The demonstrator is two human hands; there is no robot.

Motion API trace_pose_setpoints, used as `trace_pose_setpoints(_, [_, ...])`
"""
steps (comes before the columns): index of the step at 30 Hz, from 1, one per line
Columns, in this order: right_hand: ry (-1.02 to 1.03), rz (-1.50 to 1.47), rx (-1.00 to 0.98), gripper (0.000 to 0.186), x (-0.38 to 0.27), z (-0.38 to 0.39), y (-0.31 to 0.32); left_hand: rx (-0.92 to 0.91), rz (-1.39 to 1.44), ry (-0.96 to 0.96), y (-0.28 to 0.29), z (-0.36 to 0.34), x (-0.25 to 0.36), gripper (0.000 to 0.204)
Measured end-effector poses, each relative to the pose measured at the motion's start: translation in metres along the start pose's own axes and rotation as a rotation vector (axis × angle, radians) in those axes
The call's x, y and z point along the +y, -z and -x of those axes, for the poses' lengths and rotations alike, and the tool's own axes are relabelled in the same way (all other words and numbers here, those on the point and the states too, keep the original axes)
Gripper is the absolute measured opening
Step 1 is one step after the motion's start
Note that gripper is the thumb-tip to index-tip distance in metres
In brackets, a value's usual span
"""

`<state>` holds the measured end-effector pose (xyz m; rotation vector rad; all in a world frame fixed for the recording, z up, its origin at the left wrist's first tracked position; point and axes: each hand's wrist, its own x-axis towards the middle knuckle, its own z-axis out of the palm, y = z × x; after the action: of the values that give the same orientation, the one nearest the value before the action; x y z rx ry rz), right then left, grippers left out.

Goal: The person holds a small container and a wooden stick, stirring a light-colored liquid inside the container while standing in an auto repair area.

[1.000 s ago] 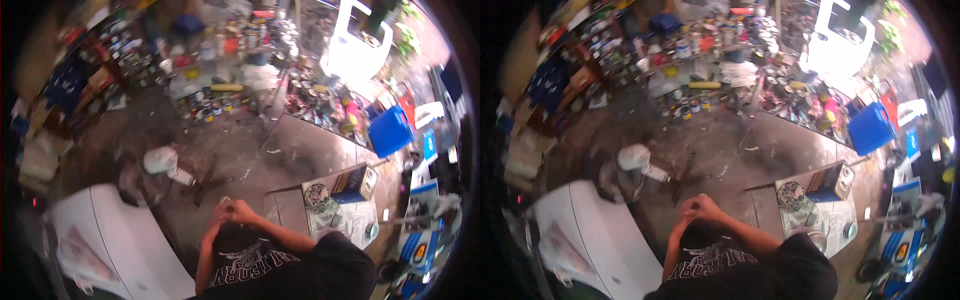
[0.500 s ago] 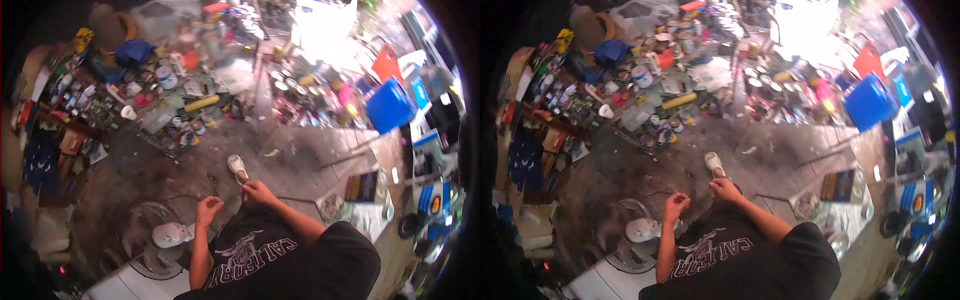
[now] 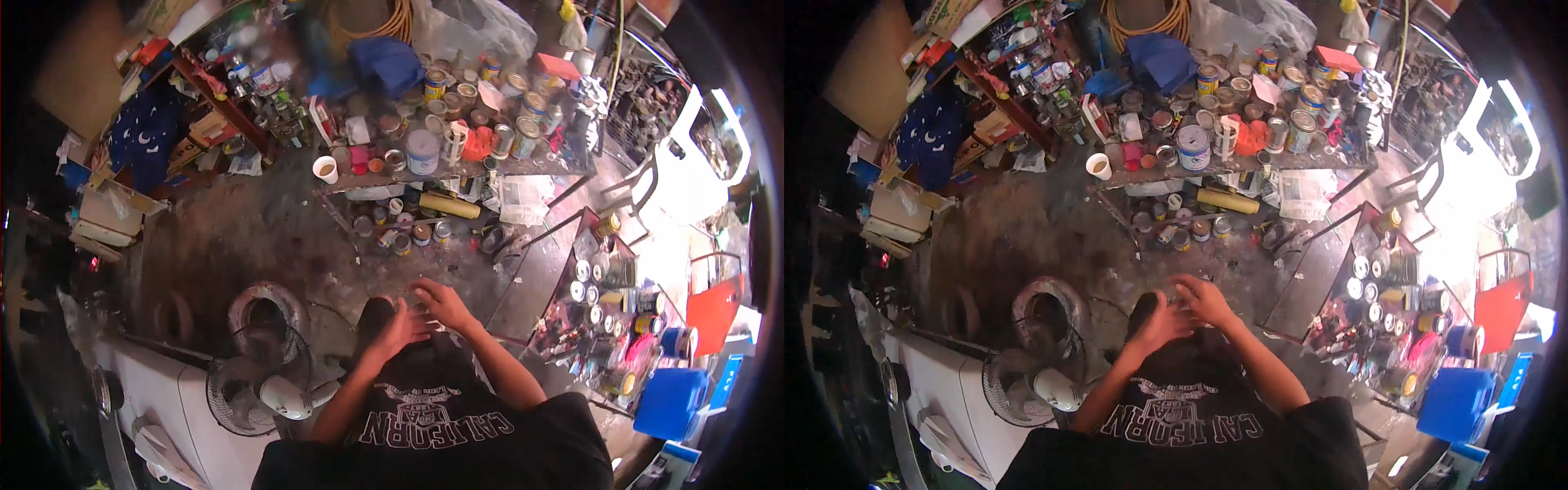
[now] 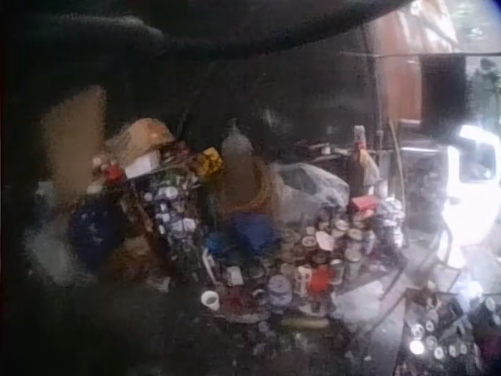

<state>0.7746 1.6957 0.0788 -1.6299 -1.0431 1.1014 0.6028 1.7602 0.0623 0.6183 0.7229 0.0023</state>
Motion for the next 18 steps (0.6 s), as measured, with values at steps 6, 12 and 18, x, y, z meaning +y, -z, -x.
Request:
trace_pose_setpoints(6, [-0.480, -0.302, 0.369, 0.039, 0.171, -0.013, 0.030, 0.092, 0.231, -0.335, 0.056, -0.074, 0.126, 0.083])
trace_pose_setpoints(12, [-0.662, -0.091, 0.757, 0.036, 0.367, 0.126, 0.044, 0.624, -0.319, -0.455, 0.166, -0.148, 0.287, 0.076])
trace_pose_setpoints(18, [-0.963, -0.211, 0.733, 0.034, 0.337, 0.171, 0.026, 0.970, -1.499, -0.514, 0.228, -0.213, 0.341, 0.120])
